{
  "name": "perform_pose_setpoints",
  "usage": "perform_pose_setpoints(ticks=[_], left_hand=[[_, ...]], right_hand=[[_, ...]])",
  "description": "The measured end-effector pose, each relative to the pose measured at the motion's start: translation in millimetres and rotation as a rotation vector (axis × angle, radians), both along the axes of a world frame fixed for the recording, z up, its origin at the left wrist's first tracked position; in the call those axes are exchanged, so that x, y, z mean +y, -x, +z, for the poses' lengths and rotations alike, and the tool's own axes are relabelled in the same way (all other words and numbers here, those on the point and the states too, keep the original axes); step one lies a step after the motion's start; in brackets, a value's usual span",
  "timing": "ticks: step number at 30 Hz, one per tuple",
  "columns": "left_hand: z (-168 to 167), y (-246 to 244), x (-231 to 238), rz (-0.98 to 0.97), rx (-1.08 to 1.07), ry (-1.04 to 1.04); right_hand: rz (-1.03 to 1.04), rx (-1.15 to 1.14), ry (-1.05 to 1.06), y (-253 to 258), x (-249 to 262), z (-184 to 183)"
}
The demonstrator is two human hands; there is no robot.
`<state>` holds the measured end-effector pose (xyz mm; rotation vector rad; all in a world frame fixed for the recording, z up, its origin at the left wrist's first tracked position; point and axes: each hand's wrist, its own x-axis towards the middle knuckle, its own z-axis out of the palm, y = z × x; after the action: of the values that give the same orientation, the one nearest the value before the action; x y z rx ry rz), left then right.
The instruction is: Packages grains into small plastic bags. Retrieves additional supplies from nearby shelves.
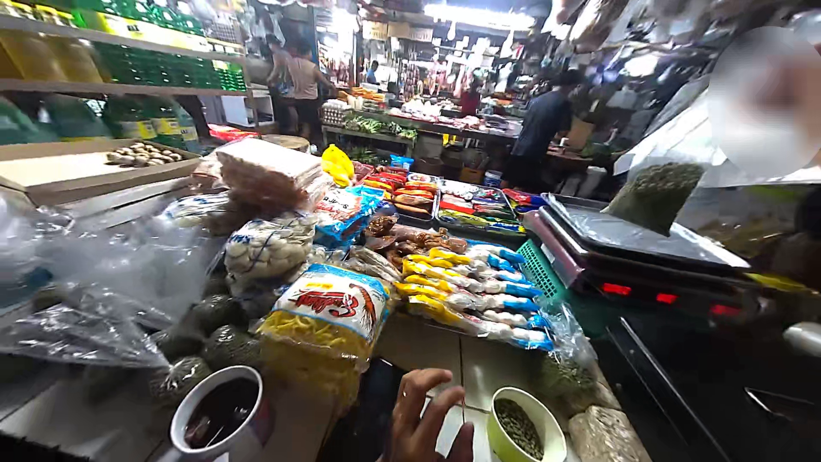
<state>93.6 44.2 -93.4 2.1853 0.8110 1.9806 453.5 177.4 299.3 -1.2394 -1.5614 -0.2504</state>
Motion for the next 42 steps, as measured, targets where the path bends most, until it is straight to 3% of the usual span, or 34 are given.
perform_pose_setpoints(ticks=[3,8,11,14,18,23,31,33,35,38,42], left_hand=[[34,-11,-8,-0.121,-0.093,0.093],[96,-15,-17,-0.374,-0.117,0.475],[96,-8,-12,-0.426,-0.093,0.666],[76,-1,-9,-0.62,-0.053,0.749],[58,9,-2,-0.691,0.122,0.766],[58,25,10,-0.81,0.339,0.854],[85,17,20,-0.581,0.48,0.919],[98,16,25,-0.609,0.515,0.953],[110,14,30,-0.626,0.597,0.982],[122,6,40,-0.592,0.777,0.887],[143,-9,43,-0.482,0.953,0.799]], right_hand=[[0.361,-0.092,0.068,31,-26,-1],[0.483,0.041,0.416,139,-120,-63],[0.667,0.126,0.546,166,-141,-107],[0.724,0.147,0.588,184,-157,-132],[0.726,0.121,0.647,188,-170,-151],[0.631,0.256,0.727,162,-173,-181],[0.556,0.599,0.91,107,-166,-265],[0.476,0.477,0.919,102,-165,-284],[0.315,0.184,0.902,103,-163,-297],[0.161,-0.139,0.927,112,-164,-301],[0.189,-0.198,0.945,113,-161,-307]])
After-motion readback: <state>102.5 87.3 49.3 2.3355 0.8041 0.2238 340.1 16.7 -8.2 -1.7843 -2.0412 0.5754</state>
